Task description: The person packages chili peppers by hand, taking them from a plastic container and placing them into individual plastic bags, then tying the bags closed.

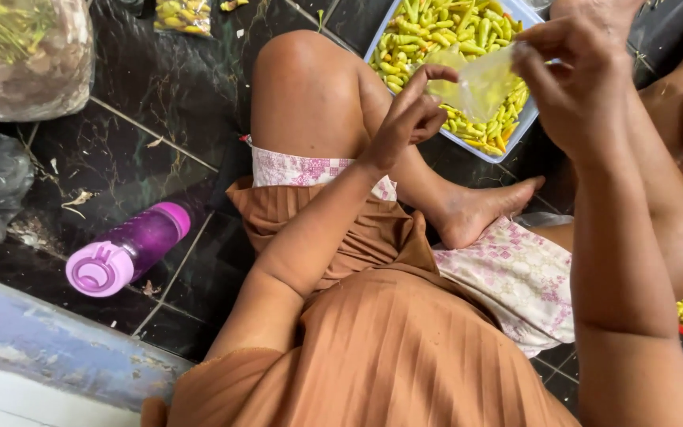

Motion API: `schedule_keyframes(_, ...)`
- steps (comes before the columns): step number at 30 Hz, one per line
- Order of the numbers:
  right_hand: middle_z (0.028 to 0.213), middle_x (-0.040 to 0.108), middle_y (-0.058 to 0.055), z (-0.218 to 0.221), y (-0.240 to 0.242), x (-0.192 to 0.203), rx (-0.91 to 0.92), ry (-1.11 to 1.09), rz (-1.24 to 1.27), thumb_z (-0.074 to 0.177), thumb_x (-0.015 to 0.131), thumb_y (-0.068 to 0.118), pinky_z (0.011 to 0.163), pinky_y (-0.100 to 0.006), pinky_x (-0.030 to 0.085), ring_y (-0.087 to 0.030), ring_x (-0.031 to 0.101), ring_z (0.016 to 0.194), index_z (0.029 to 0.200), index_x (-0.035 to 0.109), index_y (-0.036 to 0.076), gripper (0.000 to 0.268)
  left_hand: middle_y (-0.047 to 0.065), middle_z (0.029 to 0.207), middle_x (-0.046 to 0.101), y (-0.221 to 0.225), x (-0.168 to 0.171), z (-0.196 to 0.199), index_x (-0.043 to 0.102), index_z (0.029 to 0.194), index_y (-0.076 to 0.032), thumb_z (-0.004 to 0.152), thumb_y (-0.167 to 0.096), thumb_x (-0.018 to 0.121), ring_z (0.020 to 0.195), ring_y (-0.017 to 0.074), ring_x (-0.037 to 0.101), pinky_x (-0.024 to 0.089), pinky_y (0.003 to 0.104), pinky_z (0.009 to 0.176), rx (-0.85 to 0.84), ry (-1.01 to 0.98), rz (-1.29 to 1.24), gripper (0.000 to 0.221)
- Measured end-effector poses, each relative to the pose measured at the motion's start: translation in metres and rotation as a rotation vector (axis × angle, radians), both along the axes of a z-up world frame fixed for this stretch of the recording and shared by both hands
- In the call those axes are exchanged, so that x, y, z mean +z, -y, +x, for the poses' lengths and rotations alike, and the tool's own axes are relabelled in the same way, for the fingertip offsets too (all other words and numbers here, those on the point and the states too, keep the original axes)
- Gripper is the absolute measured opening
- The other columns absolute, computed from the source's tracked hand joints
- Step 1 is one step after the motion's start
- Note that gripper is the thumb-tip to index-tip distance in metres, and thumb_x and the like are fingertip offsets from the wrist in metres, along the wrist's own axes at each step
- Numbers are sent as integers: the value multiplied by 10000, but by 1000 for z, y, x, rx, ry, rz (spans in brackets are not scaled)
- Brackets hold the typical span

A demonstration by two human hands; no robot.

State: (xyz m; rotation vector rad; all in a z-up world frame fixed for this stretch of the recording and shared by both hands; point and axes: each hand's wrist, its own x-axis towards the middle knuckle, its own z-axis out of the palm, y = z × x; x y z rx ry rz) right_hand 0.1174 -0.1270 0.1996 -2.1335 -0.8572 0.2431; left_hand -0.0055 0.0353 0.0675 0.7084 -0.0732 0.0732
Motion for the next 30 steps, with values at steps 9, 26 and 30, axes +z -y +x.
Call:
schedule_keyframes(9,1250,692,-215,-6,-25,-13,262,-218,9,1111,668,-68,993,-348,593,-251,670,1173,1159,609,-81,77,-66,611,286,9,-8,2,505,1130,-196,1073,-231,554,496,41,251,188,216,480,136,-14,230,82)
schedule_keyframes(26,1311,647,-138,31,51,-205,-158,-263,-43,866,579,-97,912,-360,496,-271,603,1188,1267,643,67,438,-74,571,403,20,-4,2,529,1088,-148,1042,-271,626,551,-23,298,189,173,571,55,-3,324,162)
schedule_keyframes(30,1126,586,-103,34,52,-189,-337,-484,-46,923,579,-10,678,-234,522,-117,657,853,1104,648,118,232,-93,556,348,20,-10,2,509,1045,-160,1044,-252,615,536,-32,239,144,171,564,37,34,308,140)
